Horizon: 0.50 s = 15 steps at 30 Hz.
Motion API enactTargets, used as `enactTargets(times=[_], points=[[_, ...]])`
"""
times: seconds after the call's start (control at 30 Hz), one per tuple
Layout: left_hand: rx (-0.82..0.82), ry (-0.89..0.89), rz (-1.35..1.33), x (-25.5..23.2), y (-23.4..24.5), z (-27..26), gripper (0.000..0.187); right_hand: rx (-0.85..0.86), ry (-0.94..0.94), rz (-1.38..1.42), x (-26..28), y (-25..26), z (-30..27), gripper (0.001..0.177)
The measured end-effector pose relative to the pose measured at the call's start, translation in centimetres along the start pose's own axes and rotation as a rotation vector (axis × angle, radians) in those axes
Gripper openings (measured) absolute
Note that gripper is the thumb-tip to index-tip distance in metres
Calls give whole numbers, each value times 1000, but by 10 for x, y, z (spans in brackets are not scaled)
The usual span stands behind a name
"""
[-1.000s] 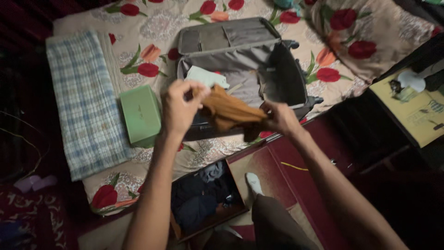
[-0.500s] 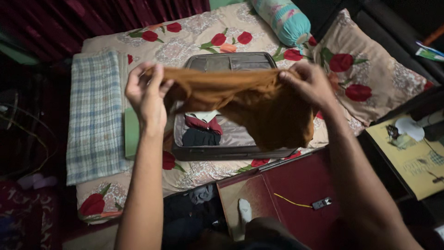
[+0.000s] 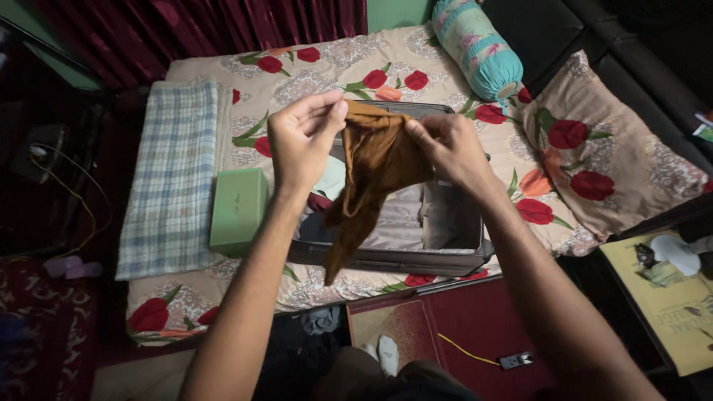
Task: The person opens a suitcase on a bed, then retrieves folded clothes from a drawer and places them into the suitcase. They fold and pack several shirts and pants one by one.
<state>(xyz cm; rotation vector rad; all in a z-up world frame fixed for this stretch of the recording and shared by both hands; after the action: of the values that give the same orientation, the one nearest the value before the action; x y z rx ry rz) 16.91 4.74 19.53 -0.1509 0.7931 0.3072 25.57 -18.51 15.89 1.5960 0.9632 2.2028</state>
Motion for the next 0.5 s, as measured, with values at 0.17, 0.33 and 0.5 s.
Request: enactTargets(times=[0.17, 0.33, 0.5], points=[[261, -171, 227, 9, -12, -10, 73, 287, -42, 680, -19, -35, 28, 41], [471, -289, 580, 39, -26, -16, 89, 418, -157, 1025, -44, -72, 40, 34], [504, -439, 616, 78, -21, -12, 38, 368, -226, 881, -68, -76, 50, 35]])
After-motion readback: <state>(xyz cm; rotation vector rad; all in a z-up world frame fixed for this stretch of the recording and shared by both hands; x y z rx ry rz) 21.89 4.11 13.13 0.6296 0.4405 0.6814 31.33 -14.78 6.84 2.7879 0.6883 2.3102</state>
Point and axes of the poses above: each hand's wrist, its own z-axis towards the middle knuckle, its own y-axis out of the back of the hand, x = y × z, the point moved 5 cm from there along z, towards the middle knuckle, and after that the axes turned 10 degrees about -y, right-handed, at the moved point
